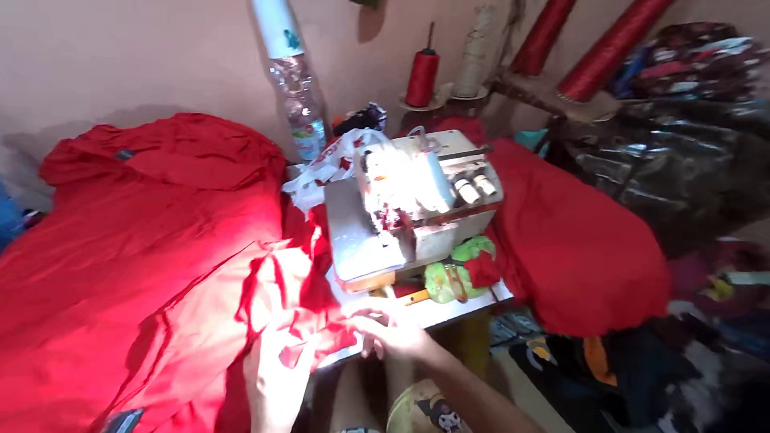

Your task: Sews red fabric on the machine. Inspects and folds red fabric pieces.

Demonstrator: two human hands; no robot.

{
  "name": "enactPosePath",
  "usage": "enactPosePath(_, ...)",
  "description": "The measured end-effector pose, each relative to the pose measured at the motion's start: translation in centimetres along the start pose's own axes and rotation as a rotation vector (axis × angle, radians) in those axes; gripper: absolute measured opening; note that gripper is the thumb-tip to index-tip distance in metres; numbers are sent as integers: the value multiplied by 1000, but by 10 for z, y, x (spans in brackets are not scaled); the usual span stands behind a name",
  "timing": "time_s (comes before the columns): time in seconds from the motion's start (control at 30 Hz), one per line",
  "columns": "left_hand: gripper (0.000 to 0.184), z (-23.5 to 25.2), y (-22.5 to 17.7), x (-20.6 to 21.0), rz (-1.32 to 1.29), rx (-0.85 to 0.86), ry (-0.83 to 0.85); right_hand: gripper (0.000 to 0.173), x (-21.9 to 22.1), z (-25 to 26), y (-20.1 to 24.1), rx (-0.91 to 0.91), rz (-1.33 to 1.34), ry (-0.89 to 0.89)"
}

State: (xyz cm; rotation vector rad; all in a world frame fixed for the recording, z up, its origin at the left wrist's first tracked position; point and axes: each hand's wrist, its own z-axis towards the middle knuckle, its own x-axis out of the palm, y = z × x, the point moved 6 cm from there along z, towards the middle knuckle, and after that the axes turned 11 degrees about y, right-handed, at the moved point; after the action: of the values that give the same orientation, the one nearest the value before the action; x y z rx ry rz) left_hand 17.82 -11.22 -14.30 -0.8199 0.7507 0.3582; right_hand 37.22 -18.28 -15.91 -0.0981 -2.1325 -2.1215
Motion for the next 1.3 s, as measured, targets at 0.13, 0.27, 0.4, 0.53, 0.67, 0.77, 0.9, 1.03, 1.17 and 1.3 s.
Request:
enactPosePath(0.13,59,-14,0,-4,-6,12,-60,22,-66,-57,29,-222,-580,-396)
enactPosePath(0.27,46,-27,-5,-5,-52,75,-142,17,-143,-104,59,101,-1186,-756)
enactPosePath(0.4,41,-30,-20,3,-68,111,-119,30,-167,-101,53,311,-1267,-684)
enactPosePath(0.53,35,-30,-38,8,-85,153,-74,34,-182,-74,46,504,-1244,-550)
enactPosePath(0.67,35,-29,-58,11,-300,127,-41,16,-159,-81,63,28,-1126,-633)
enactPosePath(0.77,20,-19,-82,26,-521,126,43,14,-122,-85,75,-305,-787,-462)
enactPosePath(0.9,37,2,-118,39,-558,258,188,14,-65,-70,68,-462,-292,-128)
enactPosePath(1.03,17,-2,-117,36,-659,293,173,17,-33,-61,63,-518,-83,8)
enactPosePath(1.17,9,-10,-103,25,-674,252,50,19,-20,-56,59,-469,-112,56)
enactPosePath(1.3,8,-12,-94,21,-850,128,139,16,-13,-51,53,-405,-97,114)
